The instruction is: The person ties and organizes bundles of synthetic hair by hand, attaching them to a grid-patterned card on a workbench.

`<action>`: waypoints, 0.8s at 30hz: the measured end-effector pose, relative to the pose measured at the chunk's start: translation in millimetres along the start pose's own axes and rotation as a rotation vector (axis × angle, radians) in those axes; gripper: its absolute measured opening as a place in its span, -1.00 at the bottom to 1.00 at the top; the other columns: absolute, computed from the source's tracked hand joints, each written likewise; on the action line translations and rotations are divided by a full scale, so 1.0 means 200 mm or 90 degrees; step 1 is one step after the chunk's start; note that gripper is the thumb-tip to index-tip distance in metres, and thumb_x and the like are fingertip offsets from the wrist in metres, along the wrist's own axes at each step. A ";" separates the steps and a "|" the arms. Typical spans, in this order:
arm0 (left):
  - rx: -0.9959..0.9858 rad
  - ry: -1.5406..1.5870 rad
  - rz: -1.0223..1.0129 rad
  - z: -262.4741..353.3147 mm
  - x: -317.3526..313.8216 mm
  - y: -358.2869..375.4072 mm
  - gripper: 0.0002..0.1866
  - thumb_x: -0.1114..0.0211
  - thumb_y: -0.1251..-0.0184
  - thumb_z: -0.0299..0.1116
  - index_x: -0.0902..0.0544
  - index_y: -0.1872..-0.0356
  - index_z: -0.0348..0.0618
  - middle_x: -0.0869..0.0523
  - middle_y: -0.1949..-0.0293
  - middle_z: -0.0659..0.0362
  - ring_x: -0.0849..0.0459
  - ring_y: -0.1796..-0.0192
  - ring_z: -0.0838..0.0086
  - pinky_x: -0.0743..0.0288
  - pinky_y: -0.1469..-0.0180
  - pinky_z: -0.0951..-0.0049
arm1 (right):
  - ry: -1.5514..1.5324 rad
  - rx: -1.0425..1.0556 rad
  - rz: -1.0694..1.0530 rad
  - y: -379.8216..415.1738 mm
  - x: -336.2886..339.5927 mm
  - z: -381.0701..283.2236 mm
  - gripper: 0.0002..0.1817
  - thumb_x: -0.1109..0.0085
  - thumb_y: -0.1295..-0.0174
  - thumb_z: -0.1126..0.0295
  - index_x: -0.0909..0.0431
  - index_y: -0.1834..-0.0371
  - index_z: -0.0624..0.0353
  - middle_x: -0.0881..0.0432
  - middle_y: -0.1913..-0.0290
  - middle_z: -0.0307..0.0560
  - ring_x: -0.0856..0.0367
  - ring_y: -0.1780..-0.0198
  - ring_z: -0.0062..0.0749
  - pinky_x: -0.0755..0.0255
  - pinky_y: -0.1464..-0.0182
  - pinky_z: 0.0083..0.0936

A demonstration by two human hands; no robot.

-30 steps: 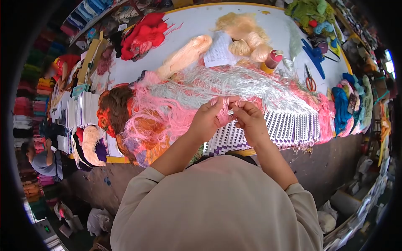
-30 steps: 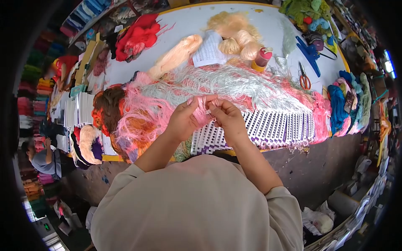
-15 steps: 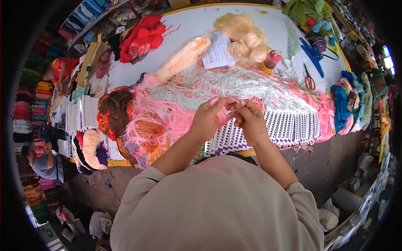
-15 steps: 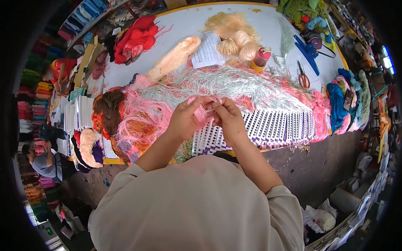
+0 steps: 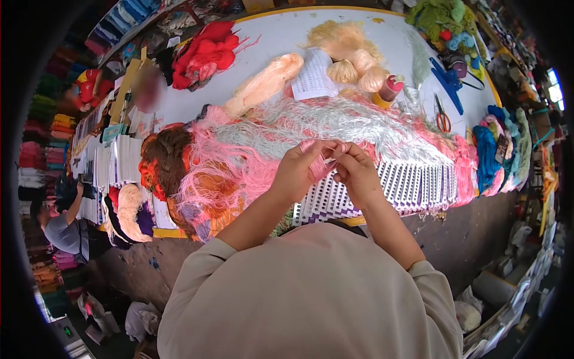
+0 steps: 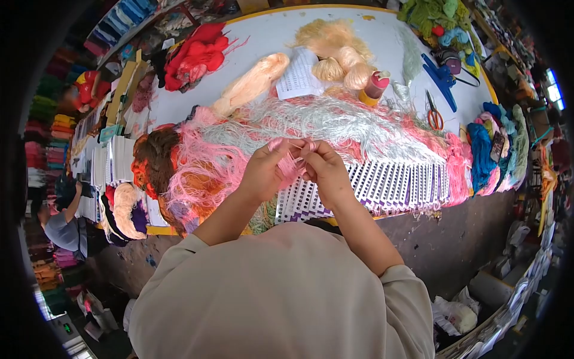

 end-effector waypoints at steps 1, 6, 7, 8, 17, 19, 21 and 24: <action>0.000 0.001 0.000 0.00 0.02 -0.01 -0.58 0.07 -0.61 -0.25 -0.51 -0.19 -0.43 -0.60 -0.15 0.01 -0.60 -0.12 0.35 -0.46 -0.18 0.31 | -0.059 -0.021 -0.001 0.00 0.00 0.00 -0.92 -0.15 -0.36 0.36 -0.56 0.21 0.10 -0.59 0.35 -0.35 -0.44 0.44 -0.75 -0.33 0.42 -0.72; 0.048 0.068 -0.009 0.03 -0.03 0.01 -0.46 0.19 -0.63 -0.12 -0.43 -0.25 -0.43 -0.59 -0.16 -0.01 -0.60 -0.15 0.35 -0.46 -0.23 0.28 | -0.064 -0.027 -0.018 0.01 -0.01 -0.01 -0.92 -0.15 -0.35 0.38 -0.58 0.24 0.13 -0.58 0.38 -0.38 -0.35 0.51 -0.76 -0.31 0.45 -0.72; 0.048 0.068 -0.009 0.02 -0.03 0.01 -0.46 0.19 -0.63 -0.12 -0.43 -0.25 -0.43 -0.59 -0.16 -0.01 -0.60 -0.15 0.35 -0.46 -0.23 0.28 | 0.023 -0.017 -0.010 0.01 -0.02 -0.01 -0.92 -0.17 -0.33 0.39 -0.59 0.23 0.13 -0.57 0.39 -0.38 -0.36 0.50 -0.77 -0.31 0.45 -0.73; 0.048 0.045 -0.012 0.01 -0.03 0.01 -0.52 0.13 -0.62 -0.18 -0.45 -0.24 -0.43 -0.59 -0.15 0.01 -0.58 -0.17 0.36 -0.46 -0.25 0.31 | 0.110 -0.008 -0.001 0.02 -0.02 -0.02 -0.92 -0.19 -0.32 0.39 -0.60 0.23 0.14 -0.57 0.39 -0.38 -0.38 0.49 -0.78 -0.31 0.44 -0.74; 0.038 0.037 0.010 0.01 -0.04 0.01 -0.61 0.07 -0.57 -0.37 -0.48 -0.22 -0.45 -0.56 -0.21 -0.03 -0.58 -0.19 0.33 -0.46 -0.26 0.30 | 0.068 0.007 0.003 0.02 0.00 -0.01 -0.95 -0.21 -0.30 0.41 -0.62 0.23 0.10 -0.57 0.38 -0.40 -0.43 0.40 -0.80 -0.34 0.37 -0.75; 0.036 0.055 0.009 0.00 -0.04 0.01 -0.62 0.04 -0.56 -0.38 -0.48 -0.21 -0.45 -0.57 -0.19 -0.03 -0.59 -0.18 0.33 -0.48 -0.24 0.30 | 0.052 0.006 0.003 0.02 0.01 0.00 -0.95 -0.20 -0.30 0.41 -0.62 0.24 0.10 -0.58 0.37 -0.40 -0.44 0.40 -0.79 -0.35 0.36 -0.75; 0.026 0.001 0.017 -0.01 -0.03 0.00 -0.68 -0.08 -0.52 -0.39 -0.52 -0.16 -0.35 -0.62 -0.09 0.05 -0.61 -0.13 0.39 -0.54 -0.20 0.32 | 0.036 0.004 0.002 0.02 0.02 0.01 -0.95 -0.20 -0.30 0.40 -0.62 0.25 0.10 -0.58 0.37 -0.40 -0.44 0.40 -0.79 -0.35 0.36 -0.74; 0.001 -0.039 0.006 -0.02 -0.02 -0.01 -0.70 -0.12 -0.51 -0.40 -0.53 -0.13 -0.34 -0.63 -0.06 0.05 -0.63 -0.09 0.40 -0.56 -0.16 0.35 | 0.029 0.007 0.002 0.02 0.02 0.00 -0.93 -0.17 -0.32 0.41 -0.61 0.20 0.11 -0.55 0.39 -0.40 -0.43 0.41 -0.78 -0.36 0.36 -0.74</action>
Point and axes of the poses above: each hand's wrist, its own y-axis away from the middle knuckle, its own x-axis out of the back of the hand, z = x × y, the point moved 4 cm from there along -y, towards the middle knuckle
